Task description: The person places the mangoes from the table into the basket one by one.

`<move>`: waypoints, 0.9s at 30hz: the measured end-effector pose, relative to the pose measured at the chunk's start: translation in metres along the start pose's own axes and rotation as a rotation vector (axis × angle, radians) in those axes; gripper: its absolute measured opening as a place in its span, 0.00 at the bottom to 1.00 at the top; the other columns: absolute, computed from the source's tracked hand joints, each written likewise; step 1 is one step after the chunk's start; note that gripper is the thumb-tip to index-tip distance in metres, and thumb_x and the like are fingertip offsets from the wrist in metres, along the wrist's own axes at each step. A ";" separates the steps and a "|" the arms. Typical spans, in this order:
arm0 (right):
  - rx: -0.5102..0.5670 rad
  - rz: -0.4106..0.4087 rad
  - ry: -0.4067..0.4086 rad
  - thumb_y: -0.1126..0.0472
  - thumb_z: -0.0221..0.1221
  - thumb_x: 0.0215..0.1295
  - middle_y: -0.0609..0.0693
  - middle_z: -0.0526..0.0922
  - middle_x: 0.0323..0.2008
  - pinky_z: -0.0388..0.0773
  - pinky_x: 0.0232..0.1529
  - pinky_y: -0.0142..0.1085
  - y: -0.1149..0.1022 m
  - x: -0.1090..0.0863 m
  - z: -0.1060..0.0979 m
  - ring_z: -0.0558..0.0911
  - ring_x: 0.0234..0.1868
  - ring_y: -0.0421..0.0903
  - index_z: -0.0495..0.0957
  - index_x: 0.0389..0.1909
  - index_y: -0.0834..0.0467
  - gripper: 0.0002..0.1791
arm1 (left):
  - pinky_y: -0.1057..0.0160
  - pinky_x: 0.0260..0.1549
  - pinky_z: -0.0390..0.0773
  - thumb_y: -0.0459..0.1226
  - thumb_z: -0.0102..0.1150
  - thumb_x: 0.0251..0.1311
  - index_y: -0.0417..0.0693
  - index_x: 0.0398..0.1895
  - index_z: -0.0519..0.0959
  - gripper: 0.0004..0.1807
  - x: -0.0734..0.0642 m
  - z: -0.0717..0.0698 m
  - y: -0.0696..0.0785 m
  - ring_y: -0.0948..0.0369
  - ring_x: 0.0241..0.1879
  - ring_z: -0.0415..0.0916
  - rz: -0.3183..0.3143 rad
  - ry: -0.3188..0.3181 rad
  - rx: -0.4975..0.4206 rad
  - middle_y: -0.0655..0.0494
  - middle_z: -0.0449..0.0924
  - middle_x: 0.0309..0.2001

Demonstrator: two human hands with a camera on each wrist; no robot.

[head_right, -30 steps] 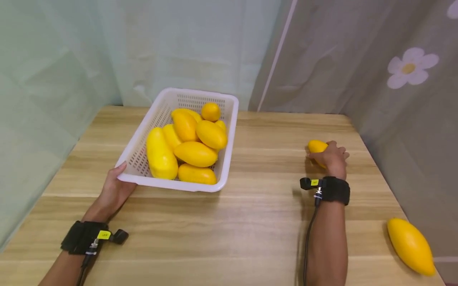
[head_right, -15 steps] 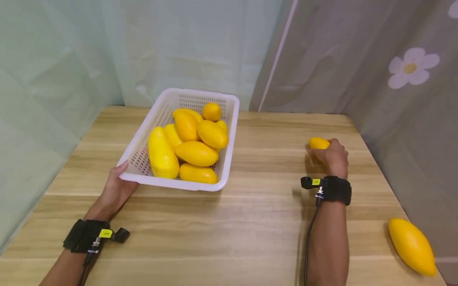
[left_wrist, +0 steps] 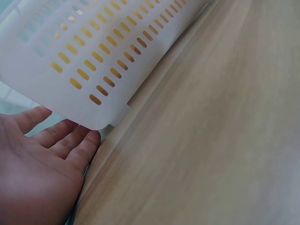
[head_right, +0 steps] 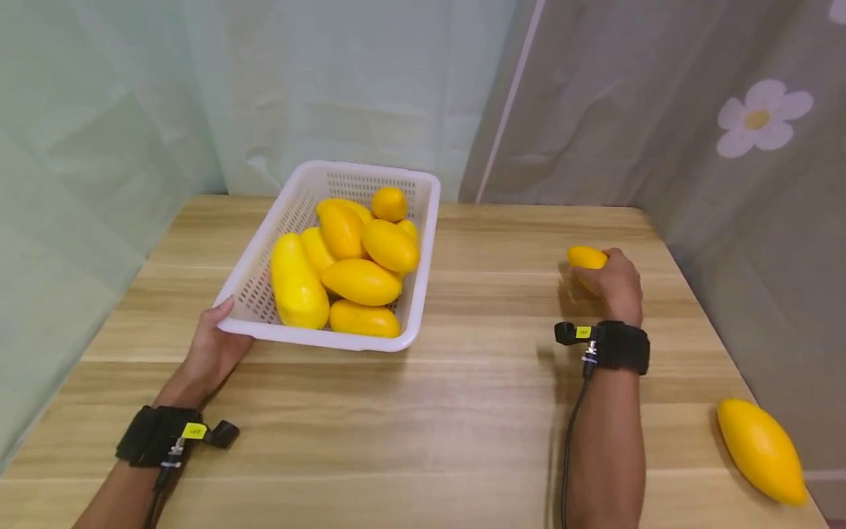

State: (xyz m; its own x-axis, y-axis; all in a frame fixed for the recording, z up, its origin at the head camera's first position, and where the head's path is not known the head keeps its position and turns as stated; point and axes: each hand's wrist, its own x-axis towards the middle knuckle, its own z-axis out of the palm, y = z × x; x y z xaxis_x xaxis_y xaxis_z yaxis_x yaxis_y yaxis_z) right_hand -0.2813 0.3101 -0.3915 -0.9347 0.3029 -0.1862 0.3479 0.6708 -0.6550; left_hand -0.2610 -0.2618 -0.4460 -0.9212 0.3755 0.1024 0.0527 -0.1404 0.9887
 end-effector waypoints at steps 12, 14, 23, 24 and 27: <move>0.009 -0.001 0.005 0.43 0.59 0.54 0.68 0.60 0.55 0.60 0.46 0.53 0.001 0.000 -0.001 0.62 0.49 0.63 0.47 0.66 0.69 0.50 | 0.54 0.57 0.46 0.52 0.27 0.66 0.64 0.70 0.44 0.29 0.001 0.000 -0.005 0.49 0.63 0.43 0.014 0.000 -0.007 0.55 0.40 0.68; 0.015 -0.005 0.009 0.43 0.59 0.54 0.68 0.60 0.54 0.60 0.46 0.52 0.000 0.000 -0.001 0.62 0.49 0.62 0.47 0.66 0.69 0.50 | 0.54 0.57 0.45 0.52 0.28 0.66 0.64 0.70 0.44 0.29 0.002 0.000 -0.005 0.50 0.63 0.43 0.018 0.000 -0.010 0.55 0.40 0.68; 0.007 -0.040 -0.001 0.42 0.58 0.55 0.69 0.59 0.55 0.60 0.46 0.53 -0.005 -0.001 -0.001 0.62 0.49 0.63 0.48 0.66 0.69 0.49 | 0.53 0.57 0.43 0.51 0.27 0.66 0.64 0.70 0.44 0.29 0.004 0.000 -0.004 0.51 0.63 0.42 0.015 -0.009 -0.020 0.55 0.39 0.69; 0.005 -0.045 -0.002 0.42 0.58 0.55 0.69 0.59 0.55 0.60 0.46 0.53 -0.005 -0.001 0.000 0.62 0.49 0.63 0.48 0.66 0.69 0.49 | 0.53 0.57 0.43 0.51 0.27 0.66 0.65 0.70 0.43 0.29 0.004 0.000 -0.004 0.51 0.63 0.42 0.013 -0.009 -0.018 0.55 0.39 0.69; -0.003 -0.055 -0.007 0.41 0.57 0.55 0.68 0.60 0.54 0.61 0.45 0.52 -0.006 -0.001 0.002 0.62 0.48 0.62 0.49 0.65 0.69 0.49 | 0.53 0.57 0.43 0.51 0.26 0.66 0.65 0.70 0.43 0.29 0.002 -0.001 -0.004 0.50 0.63 0.41 0.005 -0.006 -0.008 0.55 0.39 0.69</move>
State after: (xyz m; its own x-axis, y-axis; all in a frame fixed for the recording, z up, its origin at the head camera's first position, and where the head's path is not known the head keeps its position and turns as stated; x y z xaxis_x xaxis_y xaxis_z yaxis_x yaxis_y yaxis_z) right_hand -0.2827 0.3048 -0.3885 -0.9529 0.2609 -0.1548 0.2961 0.6881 -0.6625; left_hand -0.2634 -0.2609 -0.4501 -0.9184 0.3806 0.1079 0.0542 -0.1491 0.9873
